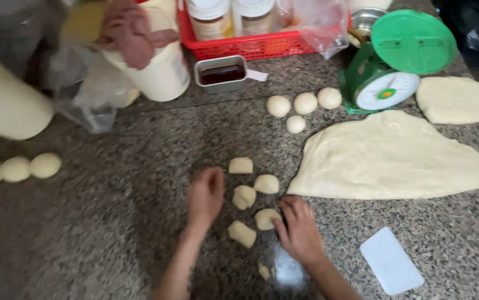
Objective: Dividing, weighing, and shaping dough pieces into balls and strips on a granite surface.
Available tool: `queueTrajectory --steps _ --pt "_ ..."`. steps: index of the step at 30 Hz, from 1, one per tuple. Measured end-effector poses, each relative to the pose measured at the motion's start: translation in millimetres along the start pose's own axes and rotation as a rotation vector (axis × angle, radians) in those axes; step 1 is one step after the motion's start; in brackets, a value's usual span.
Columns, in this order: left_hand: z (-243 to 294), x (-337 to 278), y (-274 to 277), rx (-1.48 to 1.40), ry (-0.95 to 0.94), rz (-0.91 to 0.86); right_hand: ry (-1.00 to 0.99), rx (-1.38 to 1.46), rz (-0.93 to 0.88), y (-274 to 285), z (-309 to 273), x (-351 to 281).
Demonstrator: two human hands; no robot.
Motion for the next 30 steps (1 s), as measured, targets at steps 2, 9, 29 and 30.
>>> queueTrajectory --steps 2,9,29,30 --pt "6.4 -14.6 -6.0 -0.001 0.027 -0.037 0.000 -0.026 -0.012 -0.9 -3.9 -0.6" --pt "20.6 -36.2 -30.1 0.046 -0.051 -0.149 -0.014 -0.025 -0.015 2.3 -4.6 -6.2" --pt "3.1 -111.1 11.3 0.402 -0.083 -0.046 0.067 -0.139 0.038 -12.1 3.0 -8.6" --pt "2.6 -120.7 4.5 0.448 -0.088 -0.213 0.038 -0.084 0.026 -5.3 -5.3 -9.0"
Point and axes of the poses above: each hand's wrist, its own x-axis towards the middle knuckle, its own y-axis out of the back of the hand, z = x × y, the point moved 10 cm from there along x, towards the middle knuckle, and after that the axes turned 15 degrees about -y, right-handed, at the moved point
